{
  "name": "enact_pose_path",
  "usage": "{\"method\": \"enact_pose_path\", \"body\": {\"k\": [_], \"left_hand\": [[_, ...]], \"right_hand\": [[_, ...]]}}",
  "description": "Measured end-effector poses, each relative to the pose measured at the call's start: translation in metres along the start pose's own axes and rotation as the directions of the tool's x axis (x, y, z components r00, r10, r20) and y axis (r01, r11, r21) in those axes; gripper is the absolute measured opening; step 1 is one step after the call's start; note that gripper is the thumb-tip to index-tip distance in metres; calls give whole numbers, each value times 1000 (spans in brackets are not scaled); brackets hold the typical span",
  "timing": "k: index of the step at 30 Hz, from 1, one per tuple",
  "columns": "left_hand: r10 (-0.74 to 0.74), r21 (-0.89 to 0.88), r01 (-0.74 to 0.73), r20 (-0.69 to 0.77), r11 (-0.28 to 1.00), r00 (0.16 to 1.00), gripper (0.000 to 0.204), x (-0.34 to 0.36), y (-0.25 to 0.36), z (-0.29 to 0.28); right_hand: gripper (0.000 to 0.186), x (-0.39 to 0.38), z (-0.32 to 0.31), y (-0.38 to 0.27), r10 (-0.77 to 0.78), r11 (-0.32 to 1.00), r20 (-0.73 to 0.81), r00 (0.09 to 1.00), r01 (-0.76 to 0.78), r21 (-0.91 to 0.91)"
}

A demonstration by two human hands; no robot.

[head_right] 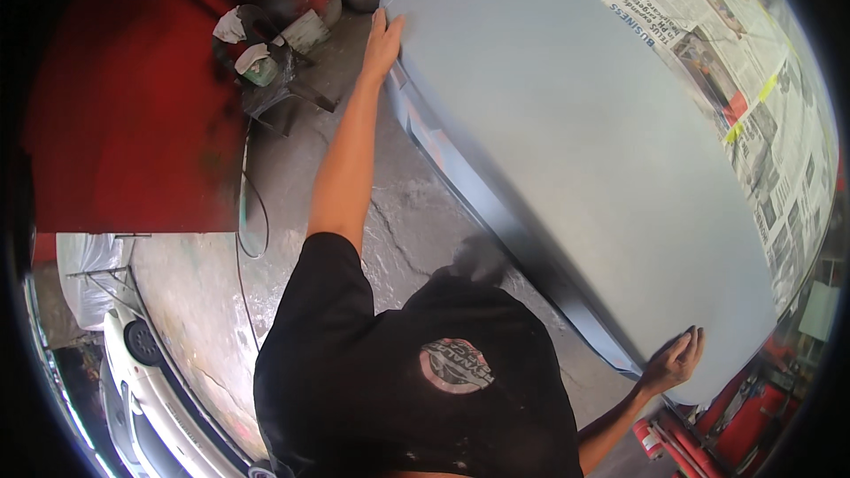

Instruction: The person runs their hands along the edges and seams of a car trunk lid and rear quarter panel, checking for proper alignment and gap consistency.

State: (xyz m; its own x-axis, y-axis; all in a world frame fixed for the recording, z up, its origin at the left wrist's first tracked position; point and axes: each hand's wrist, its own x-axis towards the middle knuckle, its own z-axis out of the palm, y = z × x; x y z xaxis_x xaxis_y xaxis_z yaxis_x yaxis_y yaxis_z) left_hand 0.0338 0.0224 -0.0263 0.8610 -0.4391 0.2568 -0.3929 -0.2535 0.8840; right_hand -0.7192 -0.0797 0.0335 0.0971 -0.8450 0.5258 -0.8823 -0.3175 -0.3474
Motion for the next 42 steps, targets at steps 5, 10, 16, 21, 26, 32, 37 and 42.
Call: {"method": "enact_pose_path", "body": {"k": [5,10,16,21,26,32,37,42], "left_hand": [[-190,-57,190,7,980,982,86,-5,17,6],[-256,-200,250,-2,947,967,84,-13,18,6],[-197,-299,184,-14,936,980,82,-7,12,14],[-113,-394,91,-34,915,993,81,-7,-4,13],[-182,-362,179,24,915,983,85,-11,-2,15],[-60,-460,124,151,879,987,89,-25,-10,-6],[-44,-516,141,196,845,980,91,-28,-20,-13],[25,-577,128,250,807,968,96,-29,-32,-19]], "right_hand": [[35,-1,-1,-4,-10,1000,32,999,11,-22],[35,-1,1,-12,-15,999,48,999,13,35],[32,-5,7,-29,-60,998,61,996,57,38],[32,-12,23,-84,-34,999,26,999,34,22],[32,-33,76,-190,-124,986,39,991,119,119],[33,-41,111,-324,-292,948,83,953,300,-102],[35,-42,114,-334,-257,961,72,964,263,-90],[38,-43,114,-327,-299,942,91,950,309,-134]]}}
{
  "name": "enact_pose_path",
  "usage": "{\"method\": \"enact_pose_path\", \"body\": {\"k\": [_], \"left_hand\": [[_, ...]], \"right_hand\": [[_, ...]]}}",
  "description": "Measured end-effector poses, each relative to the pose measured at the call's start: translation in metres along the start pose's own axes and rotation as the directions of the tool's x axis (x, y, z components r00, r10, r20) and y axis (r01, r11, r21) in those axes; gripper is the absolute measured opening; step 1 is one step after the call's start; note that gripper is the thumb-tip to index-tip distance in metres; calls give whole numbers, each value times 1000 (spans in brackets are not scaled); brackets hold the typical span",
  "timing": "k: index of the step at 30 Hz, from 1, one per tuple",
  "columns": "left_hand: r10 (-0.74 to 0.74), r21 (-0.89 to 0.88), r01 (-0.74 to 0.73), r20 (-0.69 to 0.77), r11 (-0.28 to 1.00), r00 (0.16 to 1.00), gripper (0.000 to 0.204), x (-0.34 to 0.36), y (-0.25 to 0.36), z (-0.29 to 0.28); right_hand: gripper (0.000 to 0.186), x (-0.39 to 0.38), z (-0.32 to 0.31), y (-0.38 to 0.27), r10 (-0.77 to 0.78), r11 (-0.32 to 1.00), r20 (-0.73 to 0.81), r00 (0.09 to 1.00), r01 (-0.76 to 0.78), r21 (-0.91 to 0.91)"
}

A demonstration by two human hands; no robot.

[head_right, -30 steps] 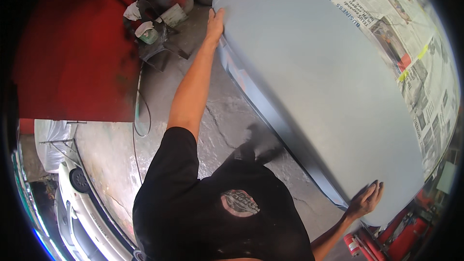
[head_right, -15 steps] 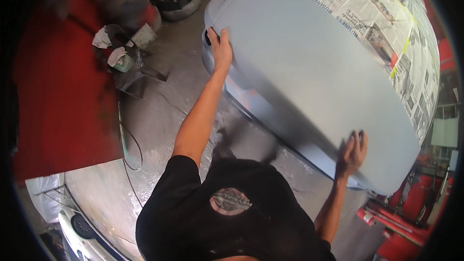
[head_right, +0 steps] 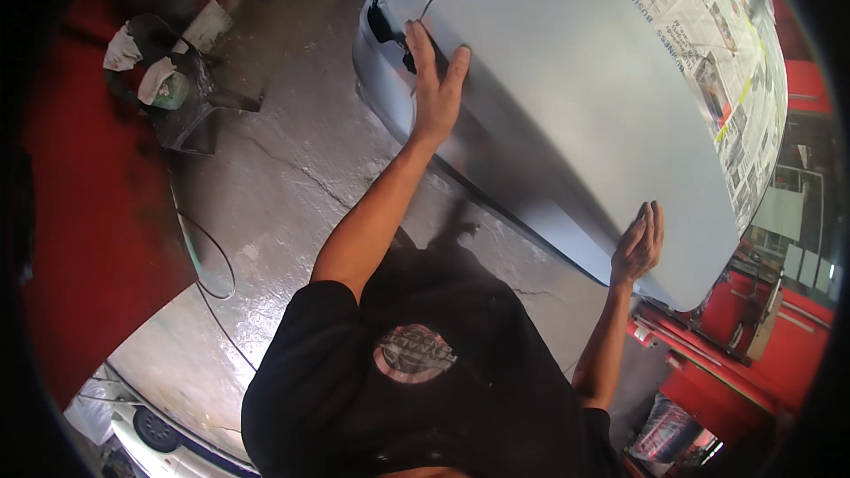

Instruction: The person runs their hands along the edges and seams of a car trunk lid and rear quarter panel, checking for proper alignment and gap consistency.

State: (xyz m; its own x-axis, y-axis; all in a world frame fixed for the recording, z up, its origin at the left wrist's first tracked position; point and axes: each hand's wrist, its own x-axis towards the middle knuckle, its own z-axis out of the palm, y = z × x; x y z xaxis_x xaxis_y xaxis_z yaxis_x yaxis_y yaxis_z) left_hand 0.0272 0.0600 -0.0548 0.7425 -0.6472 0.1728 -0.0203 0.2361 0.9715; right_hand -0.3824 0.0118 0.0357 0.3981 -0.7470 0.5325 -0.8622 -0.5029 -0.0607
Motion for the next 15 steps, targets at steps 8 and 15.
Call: {"method": "enact_pose_path", "body": {"k": [8,15], "left_hand": [[71,15,-70,-53,997,996,86,-26,-10,12],[76,-5,-77,-52,997,996,87,-26,-21,13]], "right_hand": [[40,2,4,0,-14,1000,9,1000,14,16],[42,3,4,2,-37,999,11,999,37,9]]}}
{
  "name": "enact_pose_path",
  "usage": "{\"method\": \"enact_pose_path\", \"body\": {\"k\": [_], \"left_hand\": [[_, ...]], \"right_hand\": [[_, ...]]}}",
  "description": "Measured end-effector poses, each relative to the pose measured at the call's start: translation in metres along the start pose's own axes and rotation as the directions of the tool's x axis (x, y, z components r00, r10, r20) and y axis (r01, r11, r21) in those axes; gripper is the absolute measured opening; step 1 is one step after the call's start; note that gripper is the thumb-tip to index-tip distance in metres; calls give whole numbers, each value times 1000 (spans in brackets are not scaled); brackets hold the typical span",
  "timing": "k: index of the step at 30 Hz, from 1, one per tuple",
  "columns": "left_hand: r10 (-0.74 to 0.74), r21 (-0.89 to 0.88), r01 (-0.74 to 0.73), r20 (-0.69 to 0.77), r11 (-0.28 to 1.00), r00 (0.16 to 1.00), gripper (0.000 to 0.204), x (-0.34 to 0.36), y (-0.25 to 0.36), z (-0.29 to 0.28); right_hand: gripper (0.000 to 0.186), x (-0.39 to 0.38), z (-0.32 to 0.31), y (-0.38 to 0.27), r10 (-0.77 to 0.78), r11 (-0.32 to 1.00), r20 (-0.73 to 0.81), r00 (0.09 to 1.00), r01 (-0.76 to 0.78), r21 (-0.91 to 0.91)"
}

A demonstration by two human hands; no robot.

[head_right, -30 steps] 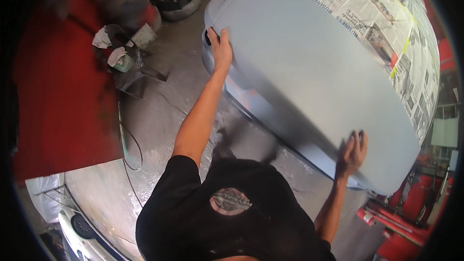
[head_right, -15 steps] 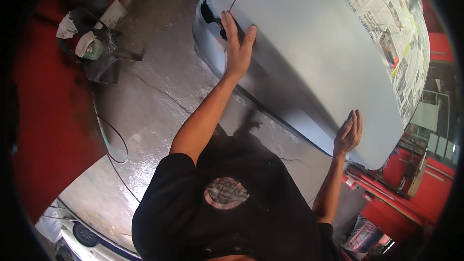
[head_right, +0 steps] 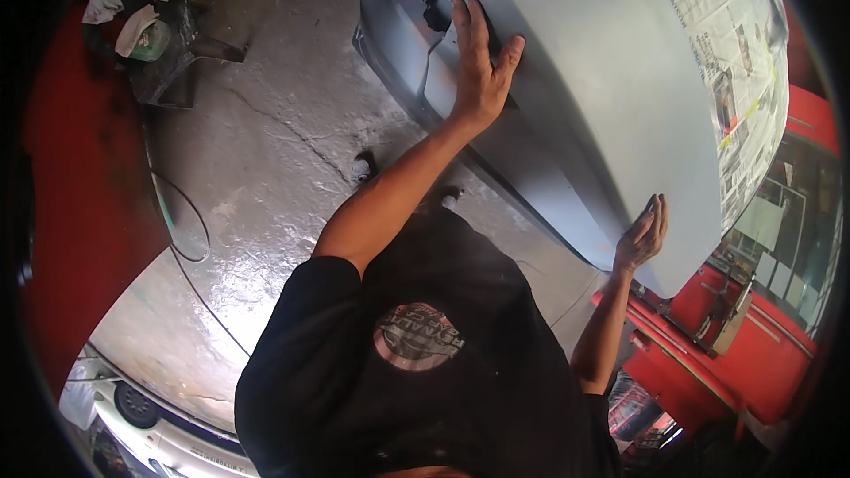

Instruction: The person runs their hands along the edges and seams of a car trunk lid and rear quarter panel, checking for proper alignment and gap consistency.

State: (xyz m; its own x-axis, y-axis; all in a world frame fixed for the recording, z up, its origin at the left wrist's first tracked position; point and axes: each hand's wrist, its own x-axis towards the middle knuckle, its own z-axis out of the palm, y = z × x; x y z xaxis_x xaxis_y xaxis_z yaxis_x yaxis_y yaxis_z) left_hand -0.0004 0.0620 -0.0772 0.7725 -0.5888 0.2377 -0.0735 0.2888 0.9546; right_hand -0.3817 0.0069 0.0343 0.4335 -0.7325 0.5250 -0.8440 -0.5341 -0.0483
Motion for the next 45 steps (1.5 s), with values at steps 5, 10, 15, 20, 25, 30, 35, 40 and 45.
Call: {"method": "enact_pose_path", "body": {"k": [5,10,15,20,25,30,35,40,45], "left_hand": [[16,29,-17,52,999,999,89,-1,-1,-11],[-33,-99,38,52,994,998,89,-14,4,-12],[10,-61,-7,54,998,999,83,-19,-10,-15],[26,30,-26,-8,999,1000,75,-4,-25,-27],[-19,147,9,65,989,998,76,8,-25,-32],[-57,238,57,-7,970,998,86,11,-38,-29],[-60,478,2,106,878,993,90,13,-44,-30],[-86,477,56,42,877,995,96,-4,-18,-9],[4,580,-6,4,815,1000,97,9,-30,-12]], "right_hand": [[43,-1,1,1,-6,1000,-23,1000,6,-10],[43,-2,0,2,-9,999,-3,1000,8,-35],[43,-1,0,0,-14,1000,-8,1000,14,-15],[42,-1,0,1,-1,1000,-9,1000,1,6],[42,-2,-1,0,-8,1000,-13,1000,8,-11],[41,-4,-1,1,-4,1000,-28,1000,4,21],[39,-2,0,-1,-14,1000,-36,999,14,8],[39,-1,-1,1,-8,1000,-61,998,8,-16],[37,-2,1,4,-6,1000,-57,998,6,-10]]}}
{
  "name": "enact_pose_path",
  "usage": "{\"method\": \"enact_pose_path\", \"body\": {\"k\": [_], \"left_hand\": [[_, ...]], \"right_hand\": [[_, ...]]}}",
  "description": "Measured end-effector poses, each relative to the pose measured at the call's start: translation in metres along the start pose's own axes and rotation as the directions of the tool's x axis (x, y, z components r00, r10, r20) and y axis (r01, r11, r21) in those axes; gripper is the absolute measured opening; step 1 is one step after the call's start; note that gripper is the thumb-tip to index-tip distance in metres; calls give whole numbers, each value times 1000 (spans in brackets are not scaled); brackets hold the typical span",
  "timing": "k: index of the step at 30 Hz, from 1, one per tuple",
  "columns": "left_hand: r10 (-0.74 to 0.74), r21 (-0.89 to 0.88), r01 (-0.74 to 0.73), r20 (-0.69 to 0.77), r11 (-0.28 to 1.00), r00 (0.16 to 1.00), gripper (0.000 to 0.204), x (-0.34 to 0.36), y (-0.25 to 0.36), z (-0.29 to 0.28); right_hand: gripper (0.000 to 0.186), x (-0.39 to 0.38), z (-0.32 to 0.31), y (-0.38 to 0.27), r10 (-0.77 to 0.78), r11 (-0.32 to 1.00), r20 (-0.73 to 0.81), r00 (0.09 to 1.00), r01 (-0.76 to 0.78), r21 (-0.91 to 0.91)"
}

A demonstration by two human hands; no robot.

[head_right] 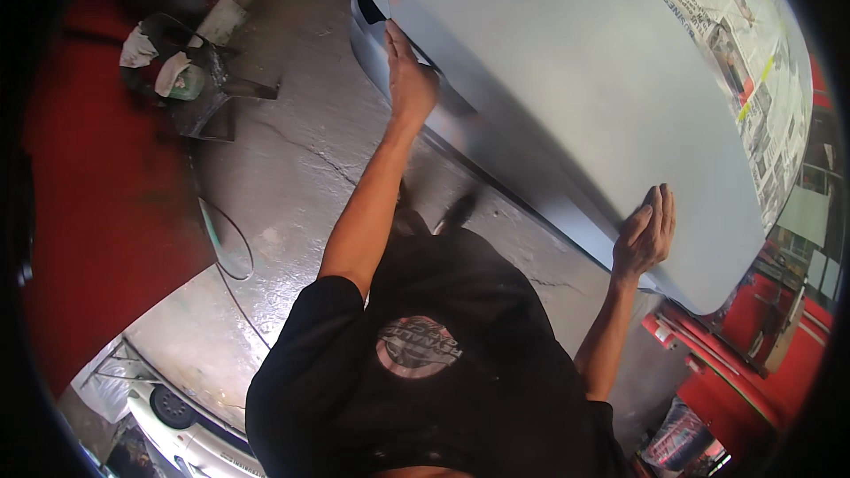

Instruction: The person runs their hands along the edges and seams of a car trunk lid and rear quarter panel, checking for proper alignment and gap consistency.

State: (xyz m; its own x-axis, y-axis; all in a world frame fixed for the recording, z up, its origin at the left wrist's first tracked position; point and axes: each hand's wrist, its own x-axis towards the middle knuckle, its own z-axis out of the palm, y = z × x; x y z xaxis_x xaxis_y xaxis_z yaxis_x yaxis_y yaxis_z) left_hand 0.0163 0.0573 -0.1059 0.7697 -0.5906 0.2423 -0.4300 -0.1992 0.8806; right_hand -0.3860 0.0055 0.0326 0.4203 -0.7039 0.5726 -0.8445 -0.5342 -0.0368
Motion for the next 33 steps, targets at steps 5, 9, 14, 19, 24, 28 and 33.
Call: {"method": "enact_pose_path", "body": {"k": [5,9,14,19,24,28,33], "left_hand": [[-42,-40,44,48,998,998,94,14,-1,-8],[-66,-28,67,32,997,997,93,10,4,-10],[-100,-45,100,10,994,995,90,-9,18,-3],[-95,-24,95,-31,995,995,80,-5,23,-12],[-34,-214,32,-3,976,999,67,1,51,-32],[44,-259,-37,21,965,999,63,15,60,-35],[28,-196,-18,50,980,998,69,31,59,-39]], "right_hand": [[36,1,-5,0,-13,1000,-6,1000,13,23],[35,2,-5,1,-48,999,4,999,48,-2],[35,-1,-8,-1,-21,1000,8,1000,21,4],[34,-3,-6,-1,-30,1000,20,999,30,1],[34,-1,-6,-2,-4,1000,17,1000,4,16],[34,-2,-5,-1,12,1000,11,1000,-13,28],[34,0,-5,-4,18,1000,0,1000,-18,24]]}}
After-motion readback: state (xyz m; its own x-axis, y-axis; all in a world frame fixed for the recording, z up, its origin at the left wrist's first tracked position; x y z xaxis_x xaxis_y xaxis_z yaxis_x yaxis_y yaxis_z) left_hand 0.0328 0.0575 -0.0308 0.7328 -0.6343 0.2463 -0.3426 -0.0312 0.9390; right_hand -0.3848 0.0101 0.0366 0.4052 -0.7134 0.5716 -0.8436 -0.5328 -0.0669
